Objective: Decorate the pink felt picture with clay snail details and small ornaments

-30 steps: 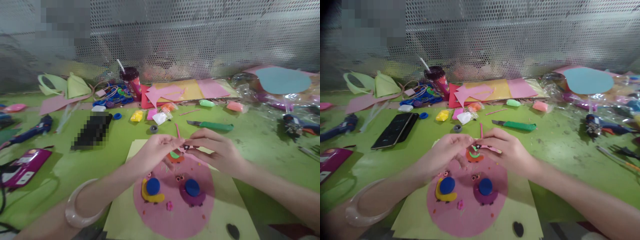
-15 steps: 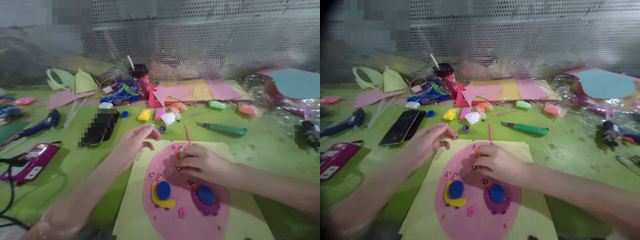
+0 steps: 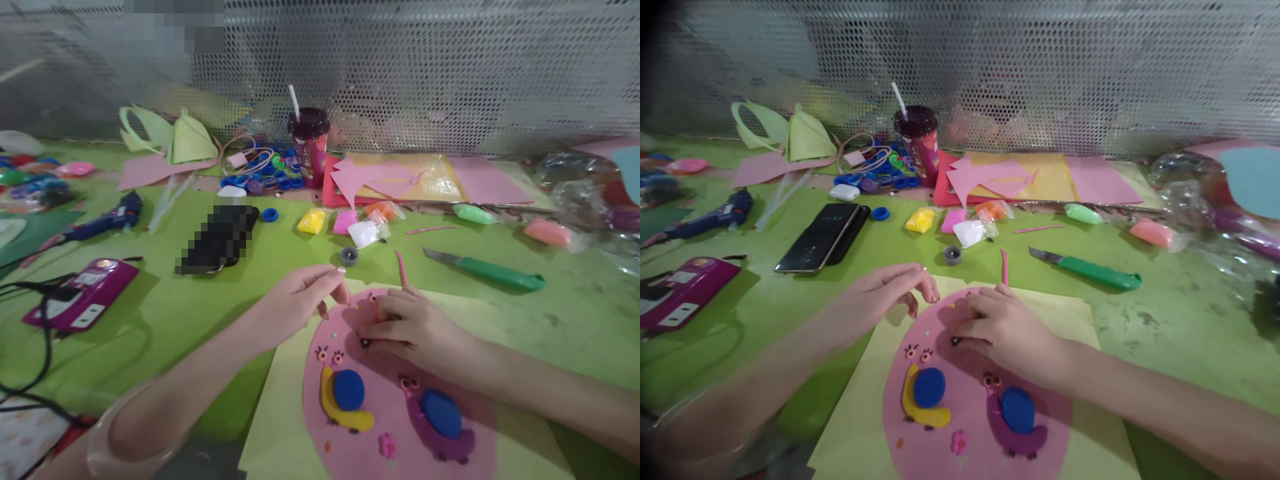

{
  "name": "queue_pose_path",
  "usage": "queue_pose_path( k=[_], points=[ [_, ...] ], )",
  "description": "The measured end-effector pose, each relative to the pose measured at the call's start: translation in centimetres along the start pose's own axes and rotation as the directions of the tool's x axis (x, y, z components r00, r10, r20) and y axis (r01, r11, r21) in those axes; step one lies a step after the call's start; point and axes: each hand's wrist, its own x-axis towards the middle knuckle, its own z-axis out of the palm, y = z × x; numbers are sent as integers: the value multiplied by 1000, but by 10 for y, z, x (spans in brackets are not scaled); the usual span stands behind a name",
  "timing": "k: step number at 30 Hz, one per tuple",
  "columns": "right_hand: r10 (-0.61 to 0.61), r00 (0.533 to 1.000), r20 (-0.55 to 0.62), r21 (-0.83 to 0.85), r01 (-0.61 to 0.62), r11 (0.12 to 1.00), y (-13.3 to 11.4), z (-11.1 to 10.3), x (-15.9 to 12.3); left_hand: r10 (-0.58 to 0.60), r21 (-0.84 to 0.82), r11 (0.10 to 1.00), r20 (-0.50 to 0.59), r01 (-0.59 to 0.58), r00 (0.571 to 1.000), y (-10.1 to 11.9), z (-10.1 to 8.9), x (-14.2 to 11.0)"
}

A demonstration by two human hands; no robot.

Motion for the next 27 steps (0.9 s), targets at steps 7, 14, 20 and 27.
queue_pose_path(
  k=[7, 14, 20, 27],
  points=[
    [-37, 999, -21, -22, 36, 999, -1, -10, 0, 20, 145, 989, 39, -25, 999, 3, -2, -3],
    [-5, 1000, 23, -52, 6, 999, -6, -13, -1, 125, 330, 935, 37, -130, 991, -3, 1, -4],
    [24, 1000, 13, -27, -23, 999, -10, -7, -4, 162, 392, 903, 61, -173, 985, -7, 3, -3],
    [23, 971, -238, -16, -27, 999, -12, -15, -1, 178, 333, 923, 69, -191, 982, -16, 2, -1]
  ],
)
